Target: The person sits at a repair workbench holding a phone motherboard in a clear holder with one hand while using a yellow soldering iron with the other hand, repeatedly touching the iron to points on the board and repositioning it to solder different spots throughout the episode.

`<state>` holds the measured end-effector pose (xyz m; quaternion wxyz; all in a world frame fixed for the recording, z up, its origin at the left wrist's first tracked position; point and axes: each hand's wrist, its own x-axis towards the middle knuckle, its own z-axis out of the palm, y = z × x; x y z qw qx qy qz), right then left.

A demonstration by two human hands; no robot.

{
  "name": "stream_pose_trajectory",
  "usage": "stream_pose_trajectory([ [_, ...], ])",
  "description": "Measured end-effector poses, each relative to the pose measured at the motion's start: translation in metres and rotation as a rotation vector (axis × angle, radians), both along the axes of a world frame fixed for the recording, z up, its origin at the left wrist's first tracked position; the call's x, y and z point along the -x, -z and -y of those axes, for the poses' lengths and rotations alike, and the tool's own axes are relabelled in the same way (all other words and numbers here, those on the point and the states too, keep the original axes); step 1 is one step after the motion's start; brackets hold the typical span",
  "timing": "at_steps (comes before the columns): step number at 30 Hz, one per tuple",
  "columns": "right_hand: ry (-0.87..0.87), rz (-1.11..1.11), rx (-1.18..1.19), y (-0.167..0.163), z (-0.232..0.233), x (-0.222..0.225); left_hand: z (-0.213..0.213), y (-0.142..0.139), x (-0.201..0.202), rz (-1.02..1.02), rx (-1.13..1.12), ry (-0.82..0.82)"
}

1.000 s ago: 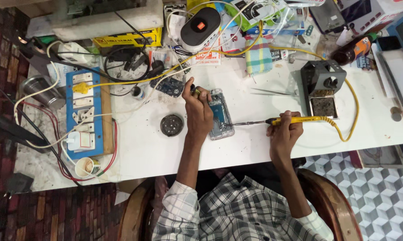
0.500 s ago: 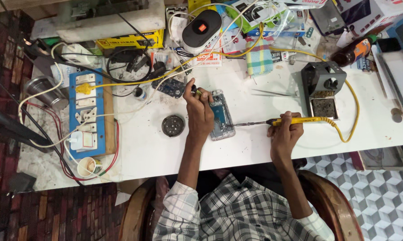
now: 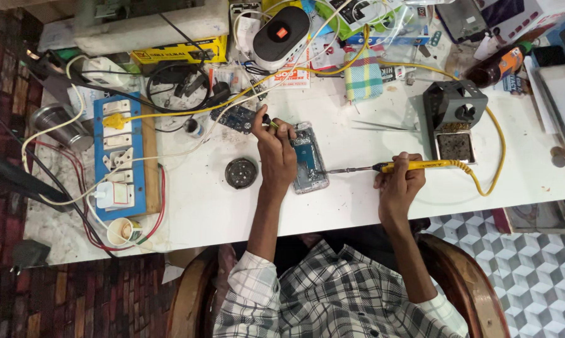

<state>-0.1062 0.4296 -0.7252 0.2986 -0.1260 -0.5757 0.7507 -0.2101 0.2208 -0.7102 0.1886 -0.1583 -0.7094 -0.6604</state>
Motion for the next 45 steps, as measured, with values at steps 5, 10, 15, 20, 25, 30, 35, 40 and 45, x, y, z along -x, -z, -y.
stream_pose_trajectory([
  [5, -0.002, 0.016, 0.039, -0.006, 0.0, 0.006, -0.001, 0.0, 0.003, -0.023, 0.079, 0.005],
  [10, -0.014, 0.022, 0.047, -0.013, 0.003, 0.009, 0.003, -0.003, 0.007, -0.046, 0.27, -0.104],
  [15, 0.009, 0.051, 0.007, -0.015, 0.008, 0.009, 0.003, -0.01, 0.005, 0.047, 0.114, -0.07],
  [20, 0.013, 0.025, 0.022, -0.013, 0.013, 0.01, 0.008, -0.016, 0.007, 0.038, 0.083, -0.075],
  [25, 0.022, 0.069, -0.025, -0.01, 0.016, 0.009, 0.011, -0.012, 0.013, 0.062, 0.001, -0.041],
  [30, 0.005, 0.005, 0.018, -0.001, 0.013, 0.008, 0.007, -0.001, 0.008, 0.051, 0.03, -0.007],
  [35, 0.068, 0.007, 0.082, 0.001, 0.006, 0.009, 0.002, 0.001, 0.01, -0.007, 0.043, -0.019],
  [40, 0.131, -0.096, 0.207, 0.001, 0.0, 0.001, 0.005, 0.004, 0.002, -0.085, 0.181, -0.102],
  [45, 0.067, -0.099, 0.215, 0.003, 0.0, -0.008, 0.008, 0.006, -0.013, -0.066, -0.007, -0.07],
])
